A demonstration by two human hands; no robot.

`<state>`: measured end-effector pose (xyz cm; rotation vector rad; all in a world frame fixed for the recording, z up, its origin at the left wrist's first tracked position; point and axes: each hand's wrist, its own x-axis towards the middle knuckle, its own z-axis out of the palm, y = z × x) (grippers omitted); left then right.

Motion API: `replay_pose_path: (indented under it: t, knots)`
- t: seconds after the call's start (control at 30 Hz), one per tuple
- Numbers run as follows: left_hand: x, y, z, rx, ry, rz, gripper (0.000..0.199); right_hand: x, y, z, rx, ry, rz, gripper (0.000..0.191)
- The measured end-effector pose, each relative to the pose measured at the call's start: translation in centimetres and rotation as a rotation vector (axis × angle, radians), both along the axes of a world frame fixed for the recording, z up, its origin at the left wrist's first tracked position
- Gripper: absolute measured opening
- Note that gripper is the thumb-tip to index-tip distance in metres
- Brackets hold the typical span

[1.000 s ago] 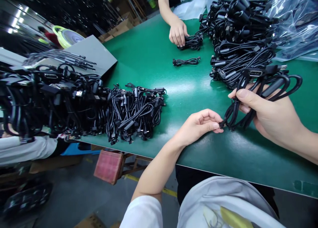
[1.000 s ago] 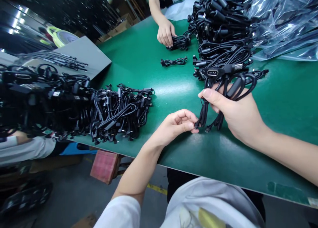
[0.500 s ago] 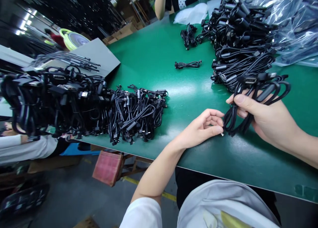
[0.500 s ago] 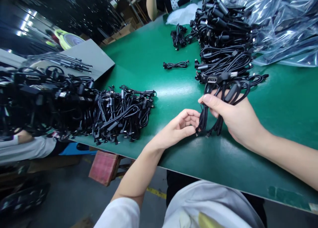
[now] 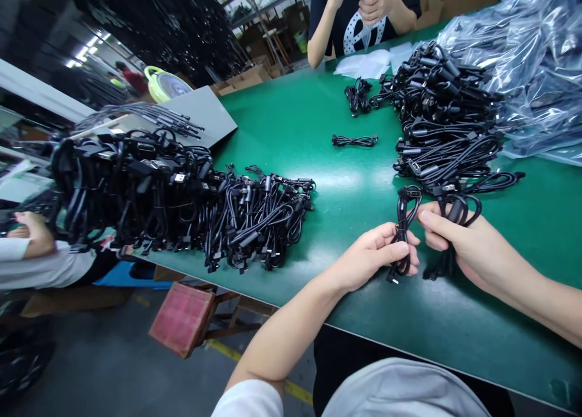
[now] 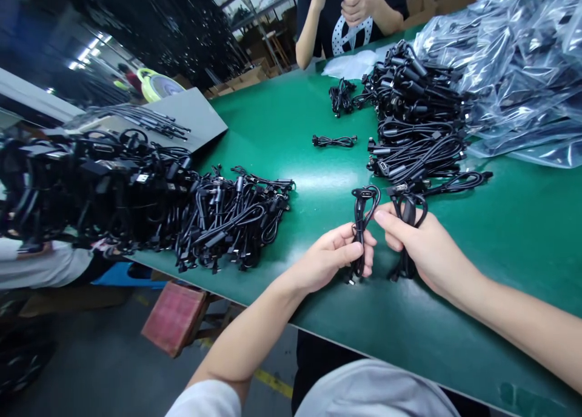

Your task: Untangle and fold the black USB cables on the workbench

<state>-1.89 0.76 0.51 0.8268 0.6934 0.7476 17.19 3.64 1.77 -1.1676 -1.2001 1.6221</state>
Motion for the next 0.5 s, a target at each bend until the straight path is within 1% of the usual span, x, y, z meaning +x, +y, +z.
replay_pose_path:
  t: [0.07, 0.13, 0.23, 0.3, 0.4, 0.47, 0.5]
  knots:
    - [0.0, -0.02, 0.01, -0.009, -0.013, 0.0, 0.037, 0.02, -0.04, -0.07, -0.047, 0.024, -0.02, 0.028]
    - [0.02, -0.07, 0.06, -0.02, -0.01, -0.004, 0.037, 0.07, -0.02, -0.03, -0.063, 0.041, -0.035, 0.026]
    - [0.12, -0.14, 0.2, -0.061, -0.039, -0.014, 0.037, 0.16, 0.11, 0.18, -0.129, 0.14, 0.06, 0.025]
    - [0.24, -0.16, 0.31, -0.109, -0.106, -0.013, 0.035, 0.17, 0.22, 0.26, -0.185, 0.222, 0.086, 0.024]
    - [0.5, -0.23, 0.46, -0.167, -0.171, -0.05, 0.032, 0.0, 0.31, 0.21, -0.21, 0.259, 0.058, 0.028]
    - [0.72, -0.36, 0.47, -0.17, -0.155, -0.109, 0.034, -0.19, 0.35, 0.14, -0.185, 0.244, 0.064, 0.034]
    - [0.85, -0.46, 0.42, -0.15, -0.123, -0.115, 0.036, -0.29, 0.37, 0.11, -0.159, 0.235, 0.061, 0.036]
